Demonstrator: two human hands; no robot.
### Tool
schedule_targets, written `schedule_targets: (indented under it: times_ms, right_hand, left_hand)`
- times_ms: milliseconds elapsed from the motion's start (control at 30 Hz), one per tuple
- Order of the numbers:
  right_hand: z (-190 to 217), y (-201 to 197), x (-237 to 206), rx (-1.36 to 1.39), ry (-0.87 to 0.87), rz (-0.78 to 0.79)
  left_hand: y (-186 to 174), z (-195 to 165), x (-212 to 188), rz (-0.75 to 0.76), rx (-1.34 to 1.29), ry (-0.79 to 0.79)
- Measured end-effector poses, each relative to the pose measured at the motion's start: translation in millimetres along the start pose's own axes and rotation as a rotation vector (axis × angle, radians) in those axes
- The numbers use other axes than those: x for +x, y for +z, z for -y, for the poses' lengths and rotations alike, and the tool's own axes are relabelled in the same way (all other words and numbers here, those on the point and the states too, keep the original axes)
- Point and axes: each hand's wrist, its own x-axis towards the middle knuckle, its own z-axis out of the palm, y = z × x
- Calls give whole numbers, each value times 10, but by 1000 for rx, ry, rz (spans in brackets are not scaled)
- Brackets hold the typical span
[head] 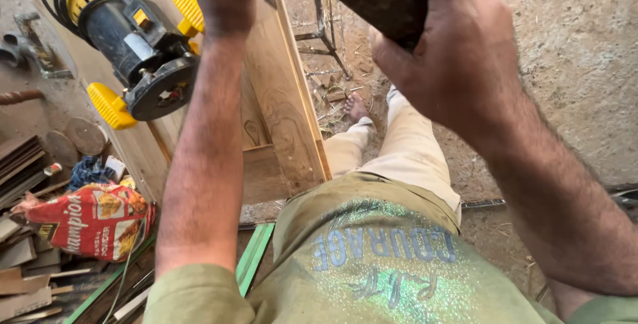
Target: The person uses a chisel and a wooden mallet to carve a groove into a large wooden plank. They repeatedly strike the chisel to remove wood chips and shape the plank's edge.
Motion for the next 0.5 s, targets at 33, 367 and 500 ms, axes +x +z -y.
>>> schedule_targets:
  times_ms: [33, 367, 500]
  right_hand:
    - [33, -29, -34, 3, -111, -95]
    - [-111, 144, -3, -382, -172, -34]
    - [-136, 111, -181, -121, 10, 94]
  left_hand:
    - [33, -33, -45, -2, -68, -38]
    - [-7, 39, -329, -28, -171, 19]
    - [-30, 141, -291, -117, -275, -76]
